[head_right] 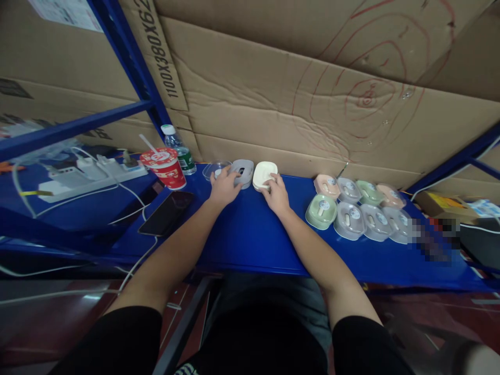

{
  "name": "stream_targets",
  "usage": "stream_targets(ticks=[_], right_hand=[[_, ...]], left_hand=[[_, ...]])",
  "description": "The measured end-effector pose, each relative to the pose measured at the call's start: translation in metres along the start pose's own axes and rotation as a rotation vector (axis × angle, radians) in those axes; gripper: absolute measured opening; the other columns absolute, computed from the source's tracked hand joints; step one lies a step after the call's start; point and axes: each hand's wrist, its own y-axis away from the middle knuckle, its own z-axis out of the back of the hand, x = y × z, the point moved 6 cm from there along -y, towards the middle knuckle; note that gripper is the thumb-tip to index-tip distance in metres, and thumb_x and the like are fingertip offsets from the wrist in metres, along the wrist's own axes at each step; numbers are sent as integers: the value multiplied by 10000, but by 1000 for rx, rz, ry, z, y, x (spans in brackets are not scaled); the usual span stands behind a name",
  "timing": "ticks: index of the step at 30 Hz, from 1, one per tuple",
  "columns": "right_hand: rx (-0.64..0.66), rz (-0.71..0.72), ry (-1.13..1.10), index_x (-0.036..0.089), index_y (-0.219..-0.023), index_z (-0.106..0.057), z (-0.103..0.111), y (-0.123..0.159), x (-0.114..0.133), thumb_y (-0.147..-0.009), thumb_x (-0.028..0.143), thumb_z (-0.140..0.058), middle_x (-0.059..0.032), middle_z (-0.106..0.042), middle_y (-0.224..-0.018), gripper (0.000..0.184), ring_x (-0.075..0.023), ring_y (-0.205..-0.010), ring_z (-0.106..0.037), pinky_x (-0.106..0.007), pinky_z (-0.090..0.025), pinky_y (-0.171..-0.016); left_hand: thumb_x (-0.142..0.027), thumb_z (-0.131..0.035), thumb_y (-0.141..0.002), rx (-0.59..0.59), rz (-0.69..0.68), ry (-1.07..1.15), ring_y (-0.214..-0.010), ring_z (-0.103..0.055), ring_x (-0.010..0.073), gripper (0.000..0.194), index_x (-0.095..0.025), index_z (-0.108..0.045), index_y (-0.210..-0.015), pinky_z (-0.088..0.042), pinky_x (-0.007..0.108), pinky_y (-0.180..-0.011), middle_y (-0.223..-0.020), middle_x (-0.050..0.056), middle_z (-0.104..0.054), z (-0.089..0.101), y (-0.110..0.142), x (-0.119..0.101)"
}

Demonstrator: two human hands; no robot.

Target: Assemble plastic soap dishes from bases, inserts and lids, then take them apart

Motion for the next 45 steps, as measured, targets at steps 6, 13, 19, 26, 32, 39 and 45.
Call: stream_targets(ticks=[6, 13, 19, 26, 32, 39, 45], right_hand=[[-101, 81, 3, 206, -1067, -691, 15, 6, 17, -1002, 390, -620, -175, -423, -1622, 207, -352, -1622, -266, -587, -338, -1276], [-146, 168, 30, 243, -1110, -690, 19, 11, 36, -1037, 410, -555, -110, -358, -1678, 227, -362, -1653, -167, -649, -306, -1295], [-196, 120, 44, 279, -1587, -380, 26, 15, 43, -1000, 513, -590, -141, -137, -1778, 665, -404, -1660, -82, -733, -266, -1270], [-106, 210, 39, 298, -1694, -189, 16, 17, 52, -1098, 510, -296, -99, -271, -1764, 641, -301, -1659, -164, -609, -301, -1304], [-118, 149, 78, 281, -1637, -387, 19, 3, 26, -1108, 456, -310, -87, -406, -1706, 563, -310, -1661, -156, -633, -264, -1309], [70, 74, 140, 234, -1549, -548, 12, -2, -13, -1061, 312, -455, -122, -445, -1677, 502, -356, -1629, -260, -651, -270, -1303], [212, 52, 128, 206, -1479, -633, -15, 2, -16, -1007, 328, -594, -149, -460, -1666, 489, -389, -1600, -324, -617, -312, -1297]], left_hand=[[-384, -654, -948, -100, -39, 8, -1522, -422, 377, 563, -226, -575, -1482, -157, 637, -1288, -1637, 191, -463, 13, 5, -13], [-409, -624, -995, -70, -347, 47, -1400, -555, 300, 491, -300, -619, -1474, -276, 497, -1223, -1579, 93, -566, 13, 20, -53], [-410, -540, -1059, -114, -256, 136, -1300, -648, 263, 339, -327, -715, -1338, -331, 490, -1174, -1537, 49, -626, 15, 20, -51], [-193, -501, -997, 24, -483, 198, -1237, -676, 226, 319, -252, -756, -1180, -407, 429, -1153, -1279, 56, -772, 1, 29, -80], [-328, -624, -981, -40, -312, 85, -1483, -484, 308, 354, -303, -702, -1326, -188, 561, -1288, -1525, 72, -620, 10, 17, -48], [-395, -718, -917, -55, -29, -8, -1497, -424, 365, 361, -281, -746, -1259, -202, 610, -1272, -1564, 132, -546, 8, 1, 0], [-306, -687, -923, -20, -56, -6, -1480, -448, 351, 277, -297, -772, -1186, -207, 612, -1270, -1551, 109, -563, 0, 1, -3]])
